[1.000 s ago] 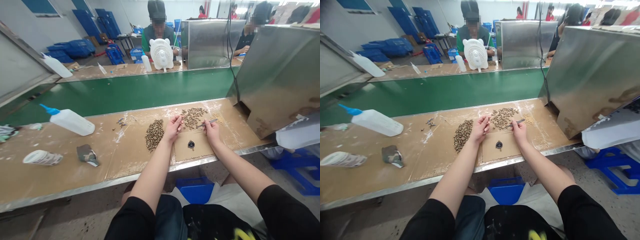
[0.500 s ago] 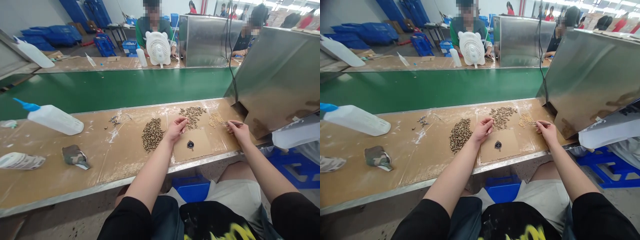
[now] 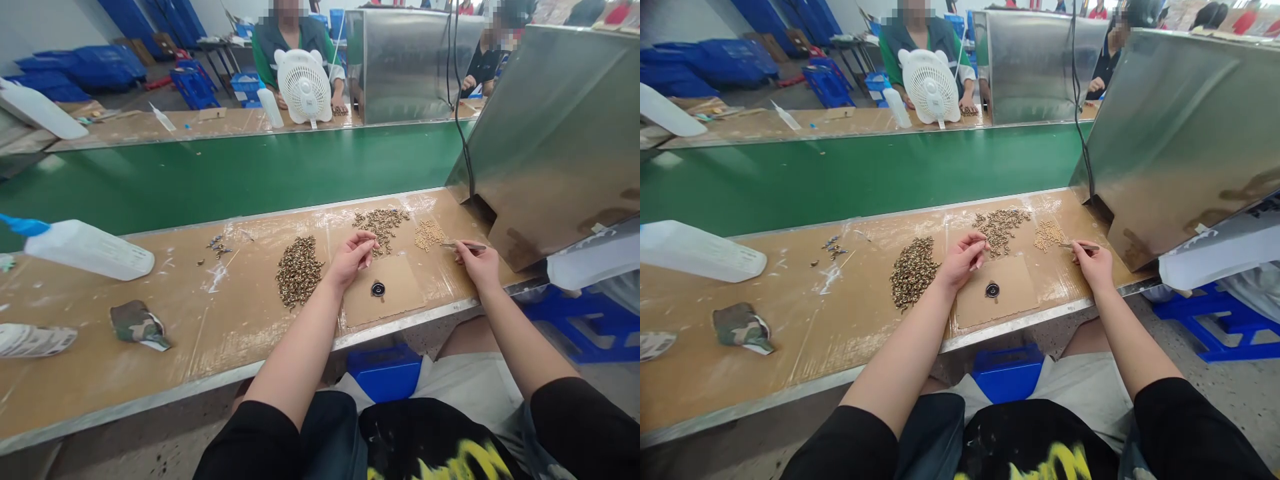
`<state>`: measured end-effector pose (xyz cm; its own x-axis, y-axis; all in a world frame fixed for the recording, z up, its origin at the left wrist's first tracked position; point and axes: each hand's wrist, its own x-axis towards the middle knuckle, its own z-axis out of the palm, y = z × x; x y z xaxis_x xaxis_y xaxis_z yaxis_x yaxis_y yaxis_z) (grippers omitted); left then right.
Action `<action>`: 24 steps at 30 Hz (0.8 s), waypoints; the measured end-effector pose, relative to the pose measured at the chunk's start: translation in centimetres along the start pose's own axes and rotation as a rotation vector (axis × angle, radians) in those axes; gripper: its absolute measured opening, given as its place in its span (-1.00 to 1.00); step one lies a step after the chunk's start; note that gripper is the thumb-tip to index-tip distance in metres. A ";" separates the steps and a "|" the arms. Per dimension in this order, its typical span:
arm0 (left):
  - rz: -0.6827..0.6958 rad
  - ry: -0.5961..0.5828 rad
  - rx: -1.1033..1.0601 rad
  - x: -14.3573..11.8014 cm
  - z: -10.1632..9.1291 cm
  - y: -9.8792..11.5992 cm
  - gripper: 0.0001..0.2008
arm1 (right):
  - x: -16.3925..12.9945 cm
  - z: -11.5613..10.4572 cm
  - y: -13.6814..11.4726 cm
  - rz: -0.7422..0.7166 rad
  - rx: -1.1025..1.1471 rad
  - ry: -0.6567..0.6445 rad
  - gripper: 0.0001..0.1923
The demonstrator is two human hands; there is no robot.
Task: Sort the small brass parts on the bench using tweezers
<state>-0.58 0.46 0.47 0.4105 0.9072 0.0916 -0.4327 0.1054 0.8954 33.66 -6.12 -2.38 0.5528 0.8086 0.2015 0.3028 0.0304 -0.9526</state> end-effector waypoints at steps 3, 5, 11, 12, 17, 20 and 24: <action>-0.005 -0.014 -0.003 0.0 0.2 0.0 -0.67 | 0.0 0.1 0.0 0.000 -0.011 -0.012 -0.57; -0.016 -0.027 -0.003 0.0 0.3 -0.1 -0.69 | 0.1 0.1 0.1 -0.007 -0.013 -0.011 -0.57; -0.041 -0.071 0.022 -0.1 0.9 -0.3 -0.72 | 0.0 0.5 -0.4 -0.012 -0.005 -0.017 -0.56; -0.043 -0.078 0.033 -0.1 1.0 -0.4 -0.74 | -0.1 0.9 -0.9 -0.017 0.010 -0.025 -0.56; -0.058 -0.067 0.106 -0.1 1.2 -0.6 -0.81 | -1.5 5.1 -5.1 -0.104 0.193 -0.129 -0.60; -0.064 -0.009 0.142 0.0 0.9 -0.7 -0.82 | -2.3 8.6 -7.9 -0.178 0.278 -0.211 -0.58; -0.074 0.044 0.164 0.2 0.5 -0.6 -0.80 | -2.8 12.6 -8.9 -0.270 0.324 -0.288 -0.56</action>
<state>0.19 0.37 0.16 0.3991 0.9169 0.0065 -0.2647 0.1084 0.9582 19.58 -1.26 2.65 0.2378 0.8747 0.4224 0.1238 0.4040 -0.9063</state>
